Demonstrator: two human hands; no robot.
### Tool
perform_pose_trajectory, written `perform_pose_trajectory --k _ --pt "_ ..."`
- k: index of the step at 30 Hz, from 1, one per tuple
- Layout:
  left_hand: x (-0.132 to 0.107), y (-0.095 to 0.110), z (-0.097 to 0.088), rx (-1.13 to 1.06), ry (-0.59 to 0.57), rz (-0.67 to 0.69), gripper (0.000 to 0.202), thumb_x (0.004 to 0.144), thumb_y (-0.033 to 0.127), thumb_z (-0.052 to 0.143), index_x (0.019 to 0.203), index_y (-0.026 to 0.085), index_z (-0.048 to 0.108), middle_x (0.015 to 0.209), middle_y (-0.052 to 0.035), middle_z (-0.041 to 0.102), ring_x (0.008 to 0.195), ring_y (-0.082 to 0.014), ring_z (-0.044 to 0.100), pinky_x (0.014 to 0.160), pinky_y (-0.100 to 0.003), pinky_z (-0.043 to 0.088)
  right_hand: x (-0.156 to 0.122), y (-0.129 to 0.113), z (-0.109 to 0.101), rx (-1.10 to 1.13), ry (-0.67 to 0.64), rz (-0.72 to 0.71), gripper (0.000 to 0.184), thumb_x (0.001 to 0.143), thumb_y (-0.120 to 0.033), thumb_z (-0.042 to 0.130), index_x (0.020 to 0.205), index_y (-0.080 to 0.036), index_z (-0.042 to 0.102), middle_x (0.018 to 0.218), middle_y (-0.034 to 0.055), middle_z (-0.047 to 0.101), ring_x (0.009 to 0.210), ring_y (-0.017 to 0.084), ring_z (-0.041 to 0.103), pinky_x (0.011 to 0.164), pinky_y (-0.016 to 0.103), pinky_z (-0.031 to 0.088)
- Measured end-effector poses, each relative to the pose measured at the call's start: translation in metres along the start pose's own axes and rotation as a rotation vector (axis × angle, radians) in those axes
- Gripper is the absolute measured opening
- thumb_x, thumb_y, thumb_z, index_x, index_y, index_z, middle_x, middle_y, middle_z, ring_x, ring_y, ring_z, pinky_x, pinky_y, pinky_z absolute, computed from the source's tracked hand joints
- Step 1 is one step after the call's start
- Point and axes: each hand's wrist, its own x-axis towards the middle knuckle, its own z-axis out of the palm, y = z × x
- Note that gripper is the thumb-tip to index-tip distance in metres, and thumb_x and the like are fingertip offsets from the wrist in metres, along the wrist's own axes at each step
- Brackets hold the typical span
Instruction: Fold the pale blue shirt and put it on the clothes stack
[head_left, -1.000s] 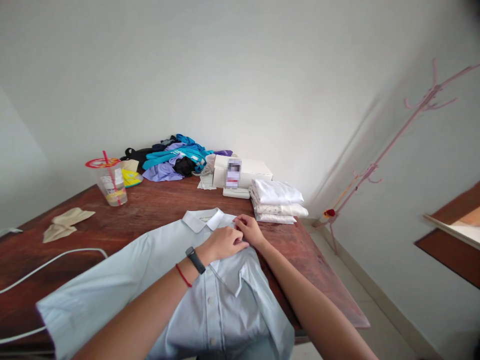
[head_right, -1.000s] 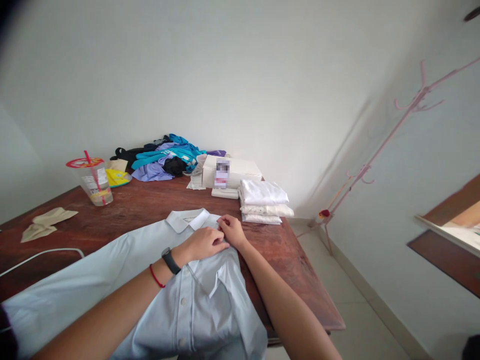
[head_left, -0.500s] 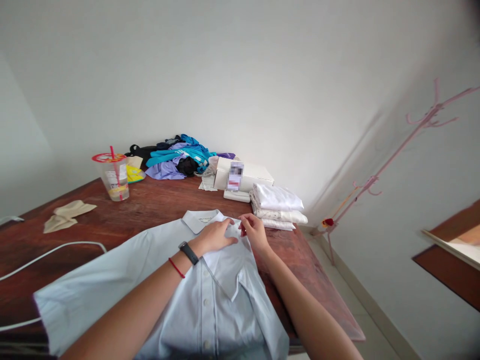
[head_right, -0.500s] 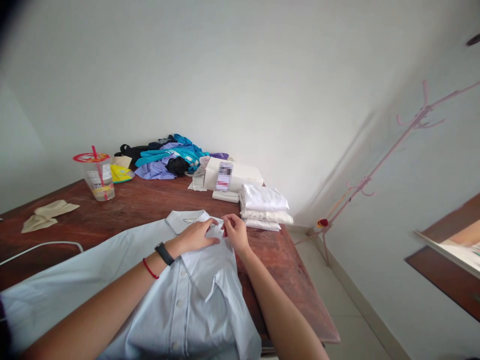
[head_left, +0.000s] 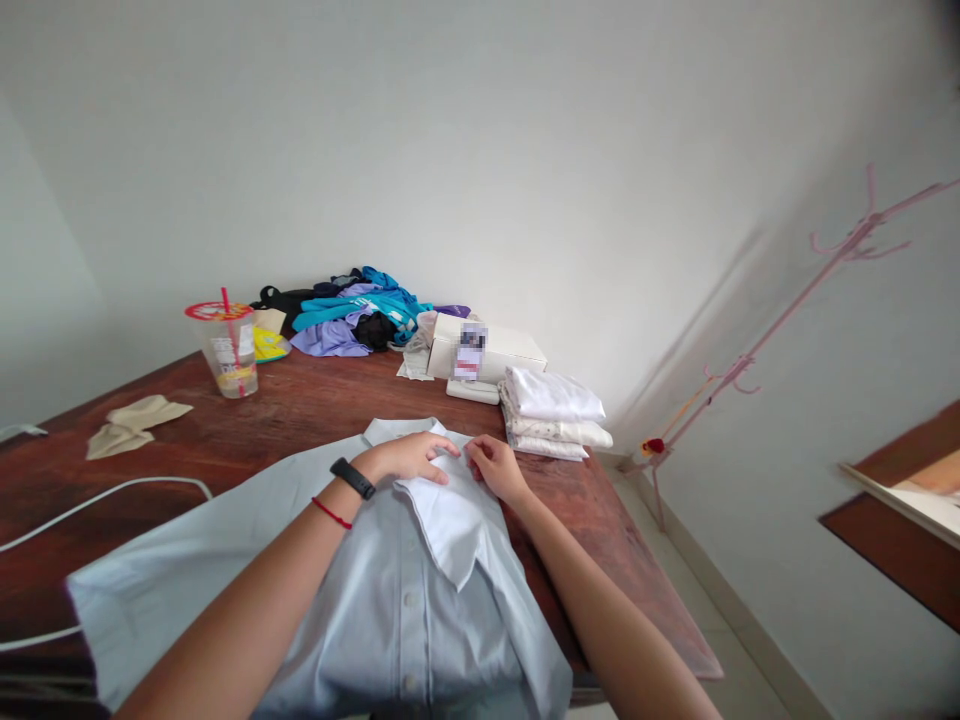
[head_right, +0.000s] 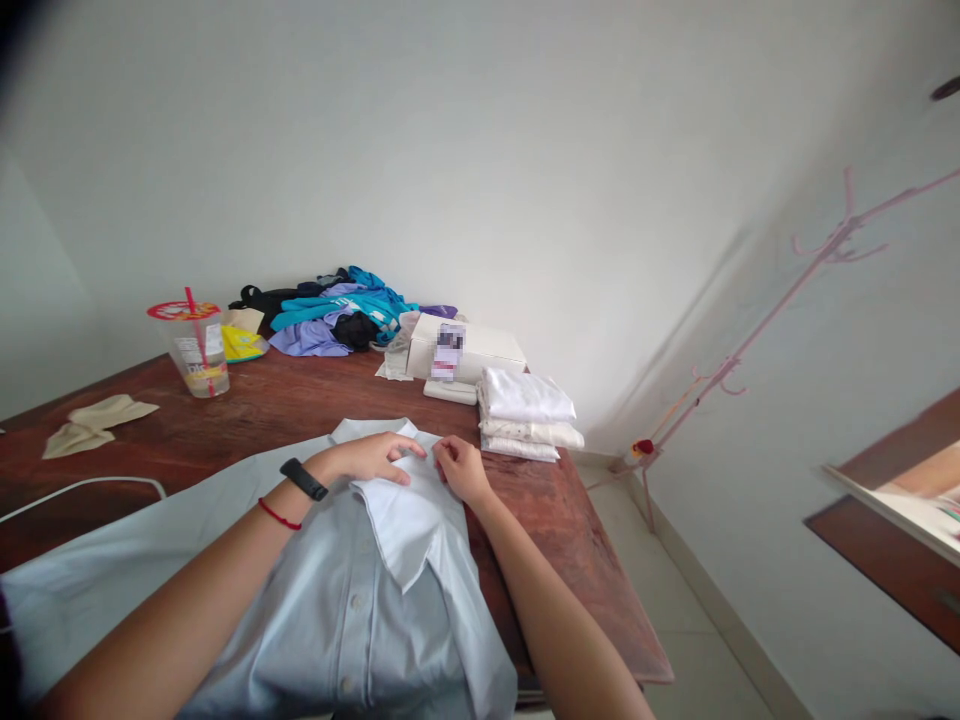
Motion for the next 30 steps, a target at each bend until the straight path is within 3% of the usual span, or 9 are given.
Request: perform_pose_trajectory --k 4,9,16,20,23,25,30 --pt "-0.004 -0.006 -0.005 0.146 0.097 -0.067 0.056 0.064 0.027 0.082 0.119 0.023 0.070 0.110 -0.0048 0.074 0.089 -0.0229 0.069 0.077 -0.028 0.051 0.001 0.003 0.001 -0.212 -0.014 -0.064 0.023 0.091 -0.038 0.055 0.081 -0.020 0.066 0.071 0.0023 0.065 0.061 0.016 0.059 0.059 0.025 0.046" --pt "-0.005 -0.006 -0.004 0.253 0.210 -0.045 0.050 0.068 0.029 0.080 0.117 0.021 0.071 0.080 -0.0006 0.071 0.077 -0.0219 0.068 0.069 -0.026 0.047 0.002 0.006 0.002 -0.314 0.030 -0.159 0.014 0.089 -0.027 0.057 0.090 -0.019 0.069 0.090 0.0060 0.069 0.082 0.019 0.063 0.076 0.028 0.048" --pt "0.000 0.014 0.007 0.361 0.373 0.035 0.024 0.089 0.031 0.063 0.109 0.021 0.072 0.090 -0.0057 0.074 0.085 -0.0233 0.067 0.076 -0.029 0.044 0.004 0.007 0.002 -0.305 0.005 -0.130 0.015 0.087 -0.027 0.059 0.092 -0.020 0.071 0.093 0.0060 0.071 0.084 0.020 0.063 0.079 0.030 0.047" --pt "0.002 0.040 0.031 0.348 0.322 0.116 0.018 0.094 0.030 0.058 0.100 0.023 0.073 0.093 -0.0047 0.075 0.085 -0.0207 0.068 0.074 -0.027 0.045 0.006 0.008 -0.001 -0.241 -0.019 -0.103 0.010 0.081 -0.024 0.063 0.085 -0.018 0.071 0.088 0.0050 0.072 0.081 0.019 0.064 0.076 0.029 0.048" --pt "-0.009 0.064 0.051 0.378 0.127 0.148 0.021 0.092 0.040 0.062 0.092 0.022 0.073 0.087 -0.0045 0.074 0.078 -0.0214 0.068 0.070 -0.028 0.047 0.010 0.013 -0.002 -0.191 -0.026 -0.072 0.013 0.083 -0.027 0.062 0.083 -0.017 0.070 0.079 0.0037 0.072 0.072 0.018 0.064 0.069 0.026 0.048" --pt "-0.024 0.078 0.064 0.493 0.015 0.117 0.034 0.084 0.052 0.070 0.093 0.020 0.071 0.088 -0.0064 0.073 0.079 -0.0254 0.068 0.072 -0.032 0.050 0.011 0.017 -0.002 -0.162 -0.024 -0.042 0.020 0.087 -0.033 0.058 0.085 -0.016 0.069 0.070 0.0020 0.068 0.059 0.015 0.060 0.059 0.025 0.046" --pt "-0.076 0.091 0.101 0.717 0.105 0.058 0.065 0.073 0.062 0.077 0.119 0.018 0.065 0.118 -0.0144 0.067 0.108 -0.0355 0.063 0.089 -0.046 0.054 0.013 0.020 -0.002 -0.117 -0.029 -0.008 0.024 0.088 -0.039 0.058 0.083 -0.017 0.067 0.065 -0.0001 0.065 0.048 0.012 0.055 0.051 0.023 0.043"
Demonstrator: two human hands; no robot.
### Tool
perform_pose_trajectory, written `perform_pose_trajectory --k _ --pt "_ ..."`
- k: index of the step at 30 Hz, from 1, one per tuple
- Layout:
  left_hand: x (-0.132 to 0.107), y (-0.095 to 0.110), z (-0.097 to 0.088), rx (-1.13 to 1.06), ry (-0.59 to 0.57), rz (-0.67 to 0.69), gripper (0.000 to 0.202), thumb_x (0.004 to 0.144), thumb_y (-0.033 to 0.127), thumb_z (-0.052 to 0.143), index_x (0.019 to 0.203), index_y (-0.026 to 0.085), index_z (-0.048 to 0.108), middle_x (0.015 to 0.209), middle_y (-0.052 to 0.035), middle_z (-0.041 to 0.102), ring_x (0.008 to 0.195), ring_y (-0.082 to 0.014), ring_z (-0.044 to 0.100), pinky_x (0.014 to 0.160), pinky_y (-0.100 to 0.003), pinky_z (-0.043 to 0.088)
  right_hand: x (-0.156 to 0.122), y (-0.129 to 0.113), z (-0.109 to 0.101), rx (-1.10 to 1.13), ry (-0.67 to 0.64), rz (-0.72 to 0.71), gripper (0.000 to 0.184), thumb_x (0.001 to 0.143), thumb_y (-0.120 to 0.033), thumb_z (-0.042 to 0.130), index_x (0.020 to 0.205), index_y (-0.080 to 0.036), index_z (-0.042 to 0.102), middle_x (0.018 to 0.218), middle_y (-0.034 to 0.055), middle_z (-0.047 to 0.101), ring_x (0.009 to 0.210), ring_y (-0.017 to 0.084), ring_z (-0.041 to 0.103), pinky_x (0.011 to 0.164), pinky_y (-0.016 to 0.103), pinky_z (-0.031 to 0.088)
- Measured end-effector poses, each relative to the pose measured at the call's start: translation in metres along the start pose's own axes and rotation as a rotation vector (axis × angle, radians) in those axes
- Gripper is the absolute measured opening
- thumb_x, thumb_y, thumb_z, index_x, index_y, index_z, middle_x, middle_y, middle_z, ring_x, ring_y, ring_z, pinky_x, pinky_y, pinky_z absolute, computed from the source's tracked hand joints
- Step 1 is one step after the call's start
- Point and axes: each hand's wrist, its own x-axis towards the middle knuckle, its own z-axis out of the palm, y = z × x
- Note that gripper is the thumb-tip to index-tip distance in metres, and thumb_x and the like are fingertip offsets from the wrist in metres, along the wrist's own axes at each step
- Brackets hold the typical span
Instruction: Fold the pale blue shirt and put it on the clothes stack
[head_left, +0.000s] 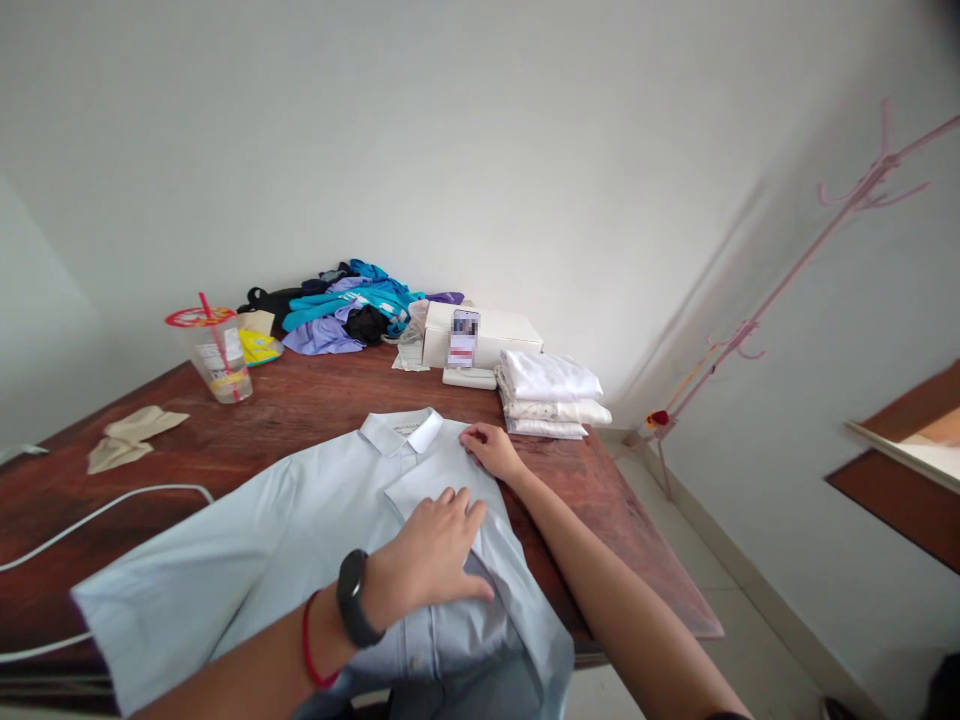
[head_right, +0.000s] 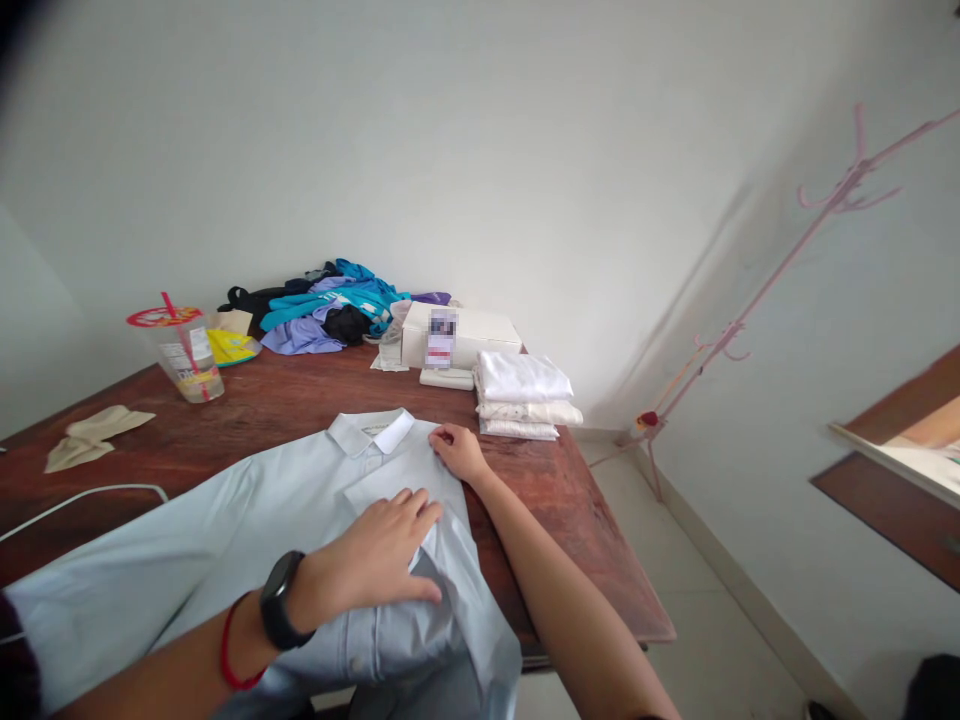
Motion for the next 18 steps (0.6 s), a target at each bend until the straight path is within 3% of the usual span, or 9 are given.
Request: perform_pose_trajectory --k 2,4,6,8,12,16,18 --pt "-0.017 0.006 0.016 -0.019 0.037 -0.031 0.077 0.077 0.059 0.075 0.139 0.017 0.054 0.139 -0.0175 0.058 0.127 -0.0389 0.054 0.102 -0.053 0.048 0.000 -0.001 0.000 0.008 0.004 0.003 0.024 0.087 -0.039 0.059 0.083 -0.017 0.068 0.066 0.0000 0.065 0.049 0.012 0.056 0.052 0.023 0.044" --pt "-0.027 0.007 0.035 -0.029 0.087 -0.058 0.075 0.088 0.045 0.065 0.152 0.015 0.040 0.154 -0.0186 0.045 0.141 -0.0391 0.041 0.112 -0.059 0.038 -0.001 -0.003 0.000 0.010 0.012 0.002 0.023 0.087 -0.039 0.059 0.082 -0.018 0.068 0.066 0.0000 0.066 0.048 0.012 0.056 0.052 0.023 0.045" --pt "-0.031 0.006 0.051 -0.031 0.149 -0.078 0.066 0.094 0.029 0.053 0.156 0.014 0.033 0.158 -0.0167 0.040 0.146 -0.0357 0.036 0.116 -0.060 0.033 -0.002 -0.005 0.000 0.008 0.026 0.000 0.023 0.087 -0.038 0.058 0.082 -0.018 0.067 0.067 0.0002 0.066 0.048 0.012 0.057 0.052 0.022 0.045" --pt "-0.031 0.003 0.060 -0.043 0.216 -0.107 0.065 0.092 0.015 0.047 0.156 0.013 0.034 0.156 -0.0150 0.044 0.145 -0.0326 0.040 0.116 -0.057 0.036 -0.004 -0.007 0.001 0.003 0.042 -0.001 0.023 0.089 -0.038 0.056 0.083 -0.018 0.066 0.067 0.0005 0.066 0.047 0.012 0.057 0.052 0.022 0.045" --pt "-0.026 -0.002 0.057 -0.087 0.291 -0.128 0.065 0.083 -0.001 0.041 0.144 0.016 0.054 0.143 -0.0101 0.060 0.138 -0.0289 0.051 0.110 -0.052 0.047 -0.005 -0.011 0.002 -0.009 0.061 -0.002 0.024 0.090 -0.038 0.053 0.086 -0.017 0.065 0.068 0.0012 0.067 0.046 0.012 0.056 0.050 0.022 0.045" --pt "-0.026 -0.007 0.044 -0.096 0.359 0.033 0.056 0.087 -0.003 0.039 0.131 0.020 0.066 0.137 -0.0059 0.065 0.137 -0.0247 0.052 0.108 -0.045 0.051 -0.005 -0.015 0.000 -0.016 0.073 -0.009 0.023 0.091 -0.034 0.052 0.087 -0.016 0.066 0.069 0.0016 0.067 0.048 0.012 0.057 0.053 0.023 0.045" --pt "-0.027 -0.008 0.038 -0.064 0.325 0.116 0.055 0.090 -0.003 0.039 0.131 0.021 0.066 0.142 -0.0048 0.061 0.141 -0.0251 0.047 0.110 -0.047 0.049 -0.006 -0.016 -0.001 -0.017 0.078 -0.017 0.021 0.091 -0.031 0.054 0.087 -0.016 0.067 0.069 0.0016 0.068 0.050 0.012 0.058 0.056 0.023 0.046"
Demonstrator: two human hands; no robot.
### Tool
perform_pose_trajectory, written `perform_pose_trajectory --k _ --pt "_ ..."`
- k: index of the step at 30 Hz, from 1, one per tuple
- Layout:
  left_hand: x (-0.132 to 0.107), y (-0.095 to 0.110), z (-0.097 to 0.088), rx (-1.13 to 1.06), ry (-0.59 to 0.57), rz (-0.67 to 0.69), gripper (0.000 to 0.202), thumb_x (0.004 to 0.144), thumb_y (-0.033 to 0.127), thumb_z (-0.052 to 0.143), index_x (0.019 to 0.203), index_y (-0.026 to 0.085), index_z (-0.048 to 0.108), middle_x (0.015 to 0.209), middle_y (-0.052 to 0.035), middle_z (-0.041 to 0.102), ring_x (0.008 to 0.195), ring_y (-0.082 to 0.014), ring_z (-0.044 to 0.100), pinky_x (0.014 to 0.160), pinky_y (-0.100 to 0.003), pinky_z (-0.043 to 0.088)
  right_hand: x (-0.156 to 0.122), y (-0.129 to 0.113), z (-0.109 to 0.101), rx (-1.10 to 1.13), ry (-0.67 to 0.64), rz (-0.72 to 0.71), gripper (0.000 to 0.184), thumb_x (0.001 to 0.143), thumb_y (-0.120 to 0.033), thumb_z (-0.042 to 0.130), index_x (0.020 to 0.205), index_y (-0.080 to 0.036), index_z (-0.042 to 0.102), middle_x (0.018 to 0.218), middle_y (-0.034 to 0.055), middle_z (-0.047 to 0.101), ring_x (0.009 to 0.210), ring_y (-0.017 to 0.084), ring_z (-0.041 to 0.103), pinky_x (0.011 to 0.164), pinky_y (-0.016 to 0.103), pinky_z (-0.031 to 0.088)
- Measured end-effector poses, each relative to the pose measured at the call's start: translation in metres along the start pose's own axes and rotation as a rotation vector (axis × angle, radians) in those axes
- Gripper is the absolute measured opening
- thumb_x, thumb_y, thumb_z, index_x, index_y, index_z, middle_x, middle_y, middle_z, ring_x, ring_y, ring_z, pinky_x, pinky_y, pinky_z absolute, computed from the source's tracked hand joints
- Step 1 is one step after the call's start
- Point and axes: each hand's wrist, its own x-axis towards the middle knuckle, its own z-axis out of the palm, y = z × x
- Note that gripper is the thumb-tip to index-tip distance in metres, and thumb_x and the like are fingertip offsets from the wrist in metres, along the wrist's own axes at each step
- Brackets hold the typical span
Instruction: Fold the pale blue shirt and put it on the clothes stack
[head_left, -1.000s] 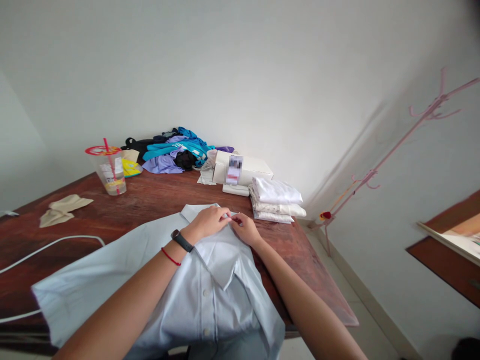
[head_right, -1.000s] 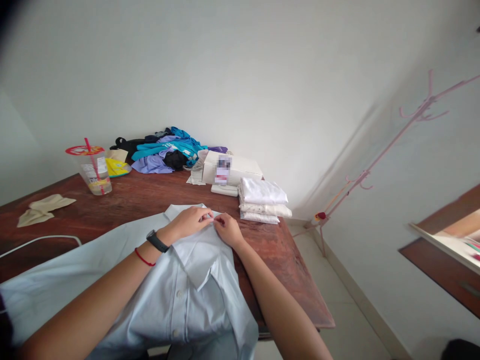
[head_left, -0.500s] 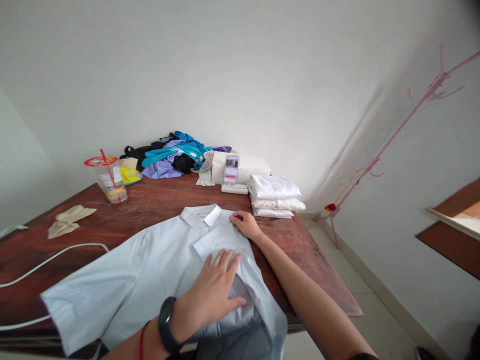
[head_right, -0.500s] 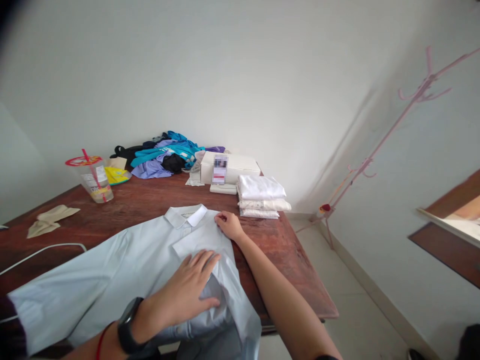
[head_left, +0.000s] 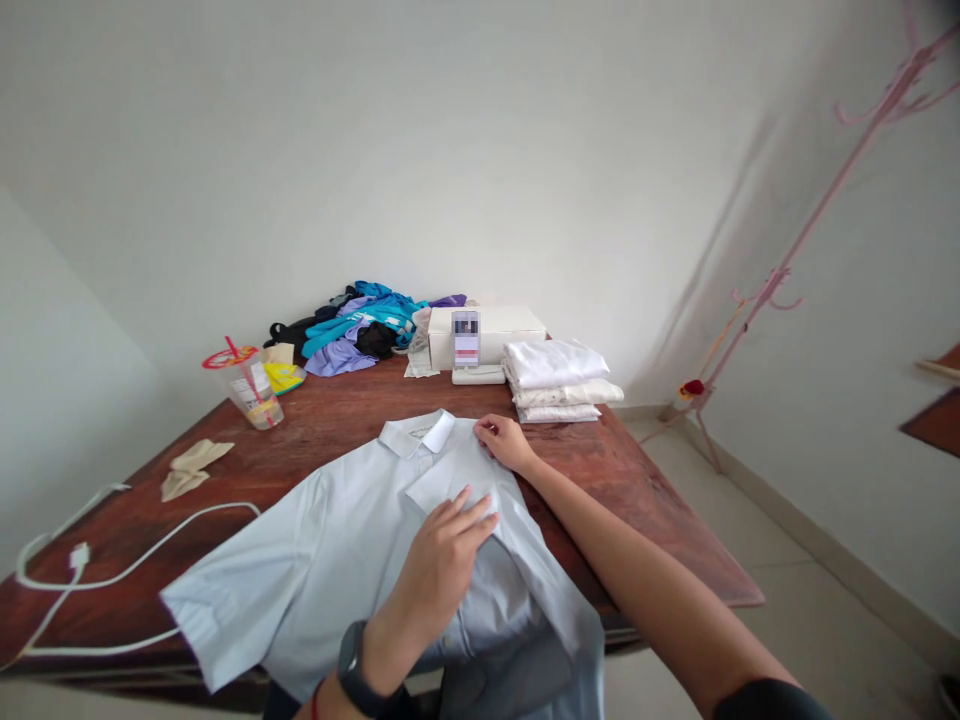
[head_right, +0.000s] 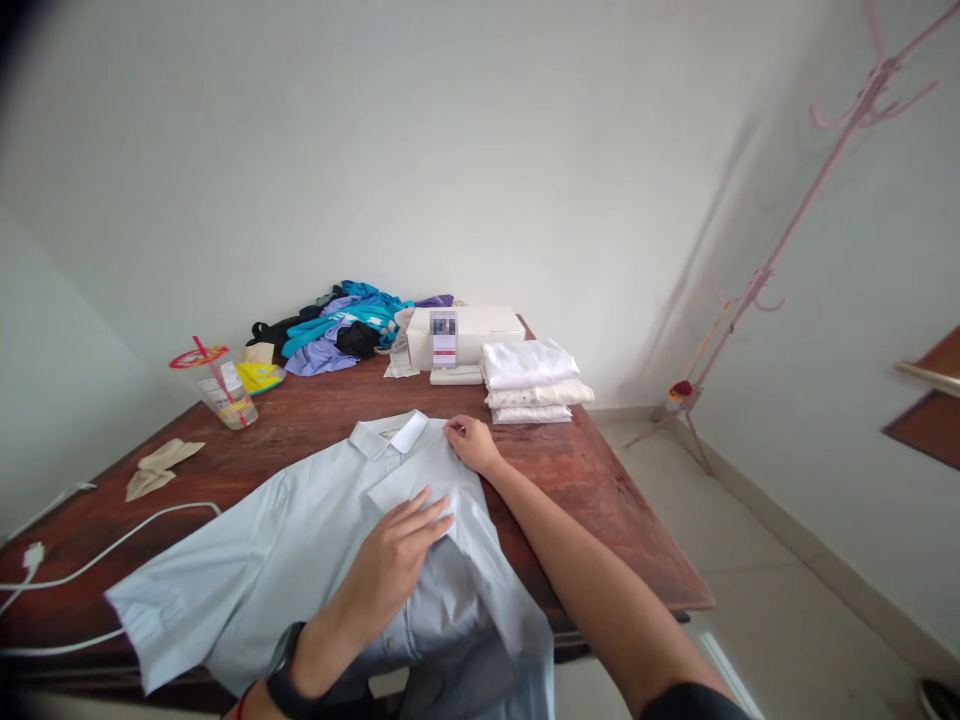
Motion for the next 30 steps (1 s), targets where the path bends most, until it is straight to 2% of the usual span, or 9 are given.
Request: perform_pose_trajectory --k 5,8,11,13,17,19,22,26,30 --pt "-0.005 0.003 -0.011 0.022 -0.300 0.024 0.059 0.092 0.003 0.043 0.146 0.023 0.051 0.154 -0.0022 0.048 0.146 -0.0243 0.040 0.116 -0.048 0.043 0.000 -0.001 -0.003 -0.014 0.008 -0.037 0.017 0.090 -0.024 0.055 0.084 -0.017 0.069 0.068 0.0012 0.068 0.056 0.014 0.061 0.062 0.024 0.046" --pt "-0.012 0.007 -0.019 0.026 -0.364 0.012 0.057 0.102 0.020 0.043 0.157 0.026 0.033 0.163 -0.0014 0.033 0.150 -0.0242 0.030 0.120 -0.050 0.037 0.000 -0.001 -0.004 -0.056 0.019 -0.090 0.016 0.089 -0.020 0.056 0.082 -0.016 0.070 0.077 0.0042 0.071 0.069 0.016 0.064 0.070 0.025 0.046" --pt "-0.022 0.009 -0.026 0.040 -0.373 -0.021 0.055 0.105 0.039 0.042 0.158 0.030 0.030 0.164 -0.0012 0.031 0.150 -0.0269 0.031 0.118 -0.055 0.038 -0.002 -0.003 -0.004 -0.104 0.014 -0.144 0.014 0.088 -0.019 0.058 0.084 -0.016 0.071 0.087 0.0070 0.072 0.079 0.018 0.064 0.076 0.027 0.045" --pt "-0.028 0.007 -0.028 0.067 -0.348 -0.083 0.052 0.103 0.041 0.047 0.153 0.031 0.040 0.161 -0.0014 0.036 0.148 -0.0296 0.035 0.115 -0.057 0.042 -0.004 -0.004 -0.003 -0.138 -0.018 -0.184 0.013 0.087 -0.020 0.060 0.087 -0.016 0.072 0.089 0.0073 0.072 0.081 0.019 0.064 0.078 0.027 0.045" --pt "-0.034 -0.001 -0.031 0.079 -0.231 -0.199 0.032 0.099 0.032 0.056 0.129 0.027 0.065 0.149 -0.0034 0.054 0.142 -0.0312 0.045 0.109 -0.054 0.049 -0.008 -0.007 0.001 -0.270 -0.109 -0.272 0.018 0.088 -0.025 0.063 0.097 -0.014 0.074 0.094 0.0092 0.072 0.091 0.022 0.065 0.091 0.031 0.046" --pt "-0.037 -0.004 -0.035 0.040 -0.175 -0.232 0.026 0.101 0.033 0.052 0.119 0.025 0.069 0.142 -0.0051 0.061 0.139 -0.0295 0.050 0.109 -0.051 0.050 -0.010 -0.008 0.002 -0.330 -0.132 -0.271 0.025 0.089 -0.029 0.063 0.104 -0.013 0.075 0.104 0.0122 0.071 0.100 0.025 0.064 0.099 0.034 0.044" --pt "-0.048 -0.010 -0.047 -0.028 -0.085 -0.313 0.031 0.104 0.036 0.042 0.113 0.024 0.069 0.135 -0.0067 0.066 0.131 -0.0254 0.057 0.108 -0.046 0.051 -0.013 -0.011 0.003 -0.372 -0.175 -0.222 0.036 0.091 -0.036 0.062 0.116 -0.014 0.073 0.124 0.0158 0.065 0.116 0.029 0.060 0.108 0.040 0.040" --pt "-0.084 -0.028 -0.070 -0.026 0.065 -0.514 0.039 0.104 0.043 0.036 0.110 0.023 0.069 0.132 -0.0084 0.067 0.126 -0.0248 0.061 0.108 -0.044 0.050 -0.020 -0.018 0.000 -0.412 -0.308 -0.153 0.054 0.091 -0.050 0.059 0.136 -0.020 0.064 0.151 0.0174 0.047 0.139 0.037 0.043 0.113 0.053 0.034" --pt "-0.137 -0.058 -0.095 0.088 0.161 -0.766 0.048 0.097 0.059 0.040 0.113 0.023 0.067 0.130 -0.0104 0.067 0.123 -0.0299 0.061 0.111 -0.050 0.046 -0.030 -0.030 -0.001 -0.396 -0.443 -0.210 0.073 0.086 -0.060 0.063 0.148 -0.022 0.051 0.165 0.0140 0.026 0.153 0.040 0.016 0.121 0.058 0.019"
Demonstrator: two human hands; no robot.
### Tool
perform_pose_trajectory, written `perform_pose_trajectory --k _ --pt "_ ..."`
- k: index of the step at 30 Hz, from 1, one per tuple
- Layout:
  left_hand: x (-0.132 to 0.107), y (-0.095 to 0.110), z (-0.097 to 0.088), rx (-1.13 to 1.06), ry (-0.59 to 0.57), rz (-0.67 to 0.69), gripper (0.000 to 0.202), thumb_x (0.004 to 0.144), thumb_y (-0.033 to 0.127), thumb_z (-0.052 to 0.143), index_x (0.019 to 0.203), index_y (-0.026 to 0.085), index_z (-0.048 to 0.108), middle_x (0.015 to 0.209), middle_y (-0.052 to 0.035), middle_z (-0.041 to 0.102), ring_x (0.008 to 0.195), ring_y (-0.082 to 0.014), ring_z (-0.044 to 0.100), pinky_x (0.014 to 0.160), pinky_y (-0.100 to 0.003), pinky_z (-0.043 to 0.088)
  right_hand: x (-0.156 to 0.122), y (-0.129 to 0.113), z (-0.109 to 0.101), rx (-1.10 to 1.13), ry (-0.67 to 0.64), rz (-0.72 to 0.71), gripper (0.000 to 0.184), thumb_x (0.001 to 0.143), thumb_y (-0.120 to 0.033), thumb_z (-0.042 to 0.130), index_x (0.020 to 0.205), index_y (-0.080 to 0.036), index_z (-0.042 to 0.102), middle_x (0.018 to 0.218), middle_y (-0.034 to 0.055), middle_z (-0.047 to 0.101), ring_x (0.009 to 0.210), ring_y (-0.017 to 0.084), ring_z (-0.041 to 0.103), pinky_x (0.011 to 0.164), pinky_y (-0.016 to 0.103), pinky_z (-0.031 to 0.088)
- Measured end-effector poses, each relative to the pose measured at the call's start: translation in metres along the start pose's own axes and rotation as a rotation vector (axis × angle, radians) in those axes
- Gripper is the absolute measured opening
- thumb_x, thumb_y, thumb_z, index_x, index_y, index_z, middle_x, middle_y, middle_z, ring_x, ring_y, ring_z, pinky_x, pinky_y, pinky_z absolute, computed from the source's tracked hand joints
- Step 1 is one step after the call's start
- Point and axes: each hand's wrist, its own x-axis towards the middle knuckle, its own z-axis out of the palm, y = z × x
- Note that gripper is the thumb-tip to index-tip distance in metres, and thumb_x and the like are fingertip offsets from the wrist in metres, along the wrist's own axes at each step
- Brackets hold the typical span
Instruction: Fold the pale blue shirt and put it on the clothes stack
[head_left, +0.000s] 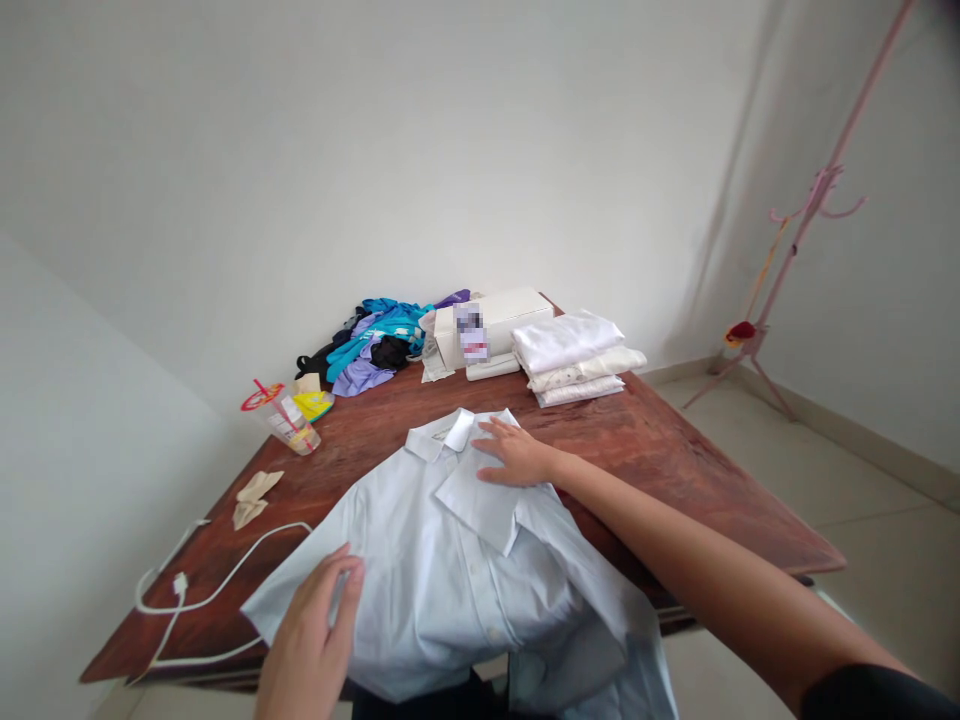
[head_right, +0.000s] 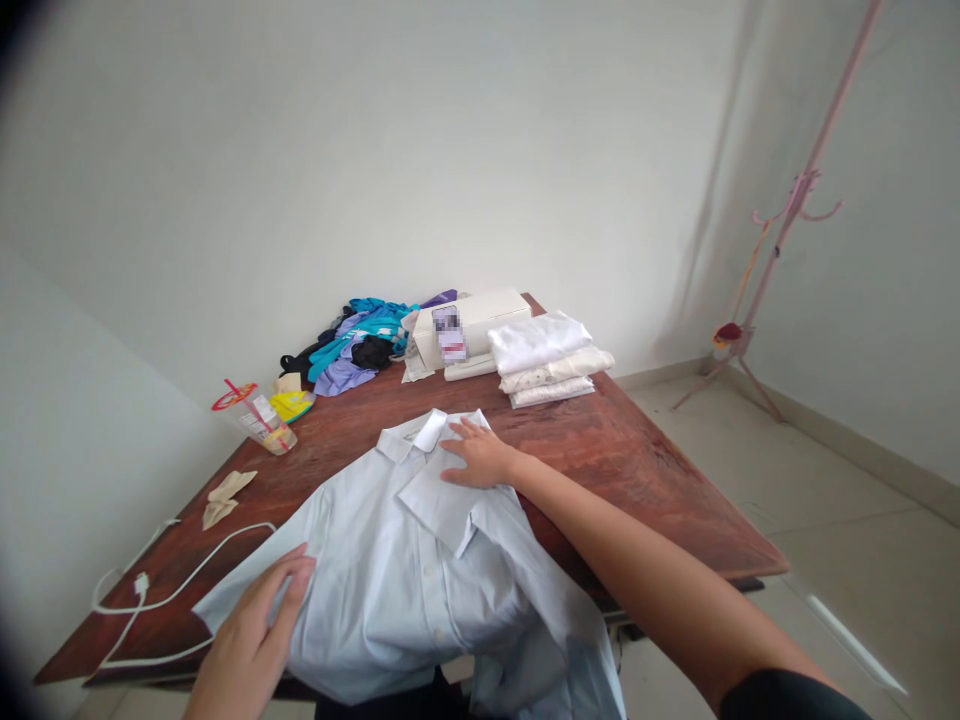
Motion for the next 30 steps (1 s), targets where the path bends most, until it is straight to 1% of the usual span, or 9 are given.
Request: perform_pose_trajectory --k 4,7,9,12,15,19,22,26,30 --pt "-0.013 -0.048 -0.014 0.177 0.109 -0.151 0.076 0.085 0.075 0.043 0.125 0.013 0.060 0.131 -0.0198 0.063 0.125 -0.0388 0.057 0.113 -0.054 0.040 -0.006 -0.015 0.004 0.066 -0.133 -0.147 0.086 0.084 -0.070 0.062 0.154 -0.024 0.043 0.167 0.0116 0.017 0.155 0.039 0.004 0.124 0.055 0.009" --pt "-0.020 -0.064 -0.014 0.244 0.171 -0.249 0.097 0.082 0.080 0.037 0.137 0.002 0.050 0.130 -0.0276 0.060 0.123 -0.0432 0.057 0.108 -0.055 0.043 -0.008 -0.021 0.009 0.069 -0.235 -0.154 0.097 0.079 -0.077 0.062 0.157 -0.026 0.036 0.168 0.0117 0.013 0.154 0.040 0.000 0.122 0.059 0.001" --pt "-0.022 -0.069 -0.013 0.225 0.168 -0.302 0.102 0.079 0.082 0.038 0.138 0.000 0.048 0.123 -0.0279 0.063 0.115 -0.0429 0.061 0.103 -0.054 0.047 -0.009 -0.023 0.011 0.057 -0.262 -0.137 0.100 0.078 -0.080 0.060 0.158 -0.027 0.032 0.168 0.0122 0.009 0.154 0.041 -0.003 0.121 0.061 -0.002" --pt "-0.016 -0.071 -0.015 0.136 0.131 -0.363 0.094 0.077 0.080 0.045 0.136 0.007 0.051 0.114 -0.0210 0.070 0.096 -0.0361 0.069 0.091 -0.049 0.054 -0.008 -0.023 0.012 0.041 -0.268 -0.134 0.100 0.079 -0.081 0.057 0.159 -0.027 0.029 0.168 0.0123 0.006 0.154 0.040 -0.005 0.121 0.061 -0.002" --pt "-0.007 -0.070 -0.020 0.050 0.124 -0.402 0.084 0.075 0.075 0.052 0.133 0.016 0.053 0.110 -0.0138 0.074 0.078 -0.0297 0.071 0.078 -0.043 0.057 -0.008 -0.023 0.011 0.032 -0.269 -0.131 0.100 0.080 -0.081 0.056 0.159 -0.027 0.028 0.168 0.0120 0.006 0.154 0.040 -0.005 0.121 0.060 -0.003" --pt "0.003 -0.069 -0.020 -0.090 0.181 -0.379 0.079 0.071 0.070 0.059 0.131 0.019 0.053 0.115 -0.0124 0.073 0.088 -0.0299 0.073 0.081 -0.041 0.057 -0.008 -0.022 0.012 0.045 -0.260 -0.130 0.100 0.079 -0.081 0.058 0.159 -0.028 0.030 0.168 0.0117 0.006 0.154 0.039 -0.004 0.121 0.060 -0.003" --pt "0.005 -0.069 -0.018 -0.070 0.212 -0.387 0.078 0.069 0.069 0.058 0.127 0.018 0.055 0.111 -0.0135 0.072 0.086 -0.0302 0.073 0.082 -0.042 0.057 -0.008 -0.021 0.013 0.047 -0.257 -0.133 0.101 0.079 -0.082 0.057 0.159 -0.027 0.030 0.168 0.0119 0.006 0.154 0.039 -0.004 0.121 0.059 -0.003" --pt "-0.001 -0.074 -0.023 0.068 0.218 -0.441 0.068 0.064 0.071 0.059 0.108 0.019 0.059 0.092 -0.0101 0.070 0.072 -0.0297 0.071 0.072 -0.043 0.056 -0.008 -0.020 0.014 0.057 -0.246 -0.130 0.100 0.079 -0.081 0.058 0.159 -0.028 0.031 0.168 0.0102 0.007 0.154 0.039 -0.003 0.122 0.059 -0.003" --pt "-0.013 -0.077 -0.024 0.019 0.176 -0.520 0.064 0.058 0.073 0.066 0.093 0.021 0.055 0.081 -0.0054 0.070 0.064 -0.0281 0.070 0.060 -0.040 0.056 -0.008 -0.020 0.014 0.045 -0.250 -0.129 0.100 0.079 -0.082 0.057 0.159 -0.028 0.030 0.168 0.0098 0.008 0.154 0.039 -0.003 0.122 0.059 -0.002"
